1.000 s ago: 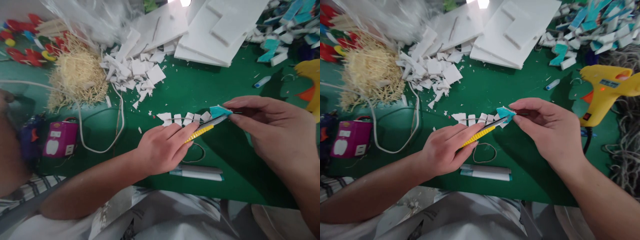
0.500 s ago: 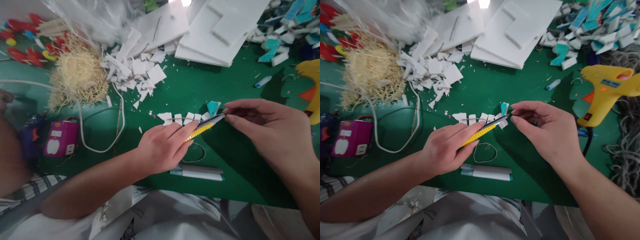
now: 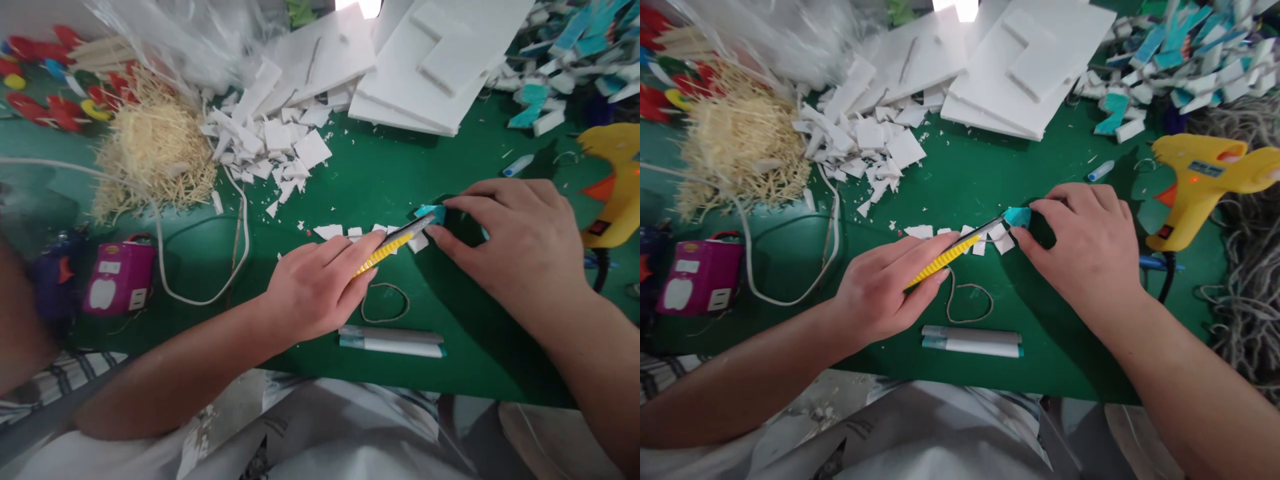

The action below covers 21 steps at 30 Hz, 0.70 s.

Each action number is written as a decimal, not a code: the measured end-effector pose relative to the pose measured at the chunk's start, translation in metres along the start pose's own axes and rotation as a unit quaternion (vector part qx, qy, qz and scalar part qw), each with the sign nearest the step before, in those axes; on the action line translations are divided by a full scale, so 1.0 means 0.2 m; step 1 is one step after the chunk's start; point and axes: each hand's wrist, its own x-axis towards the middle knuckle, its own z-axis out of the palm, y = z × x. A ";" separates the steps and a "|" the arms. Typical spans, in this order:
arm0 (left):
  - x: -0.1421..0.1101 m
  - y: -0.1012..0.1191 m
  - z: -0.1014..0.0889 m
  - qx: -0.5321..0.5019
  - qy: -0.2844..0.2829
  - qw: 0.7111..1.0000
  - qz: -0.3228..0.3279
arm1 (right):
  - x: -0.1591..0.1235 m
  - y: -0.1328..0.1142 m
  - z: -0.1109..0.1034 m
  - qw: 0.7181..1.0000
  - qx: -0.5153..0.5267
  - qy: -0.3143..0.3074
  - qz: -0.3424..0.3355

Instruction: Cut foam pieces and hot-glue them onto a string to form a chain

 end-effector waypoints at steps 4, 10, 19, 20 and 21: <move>0.01 0.01 0.01 -0.001 -0.003 1.000 0.001 | 0.02 -0.01 0.00 0.994 0.101 0.009 0.051; 0.01 0.02 0.03 -0.011 -0.002 1.000 0.005 | 0.01 -0.09 -0.03 0.957 0.251 -0.002 0.148; 0.02 0.03 0.03 0.002 -0.003 1.000 0.020 | -0.02 -0.07 -0.03 0.948 0.289 -0.012 0.131; 0.02 0.03 0.03 0.003 -0.002 1.000 0.022 | -0.03 -0.07 -0.03 0.950 0.286 -0.010 0.127; 0.02 0.03 0.03 0.002 -0.002 1.000 0.023 | -0.03 -0.07 -0.03 0.950 0.285 -0.008 0.126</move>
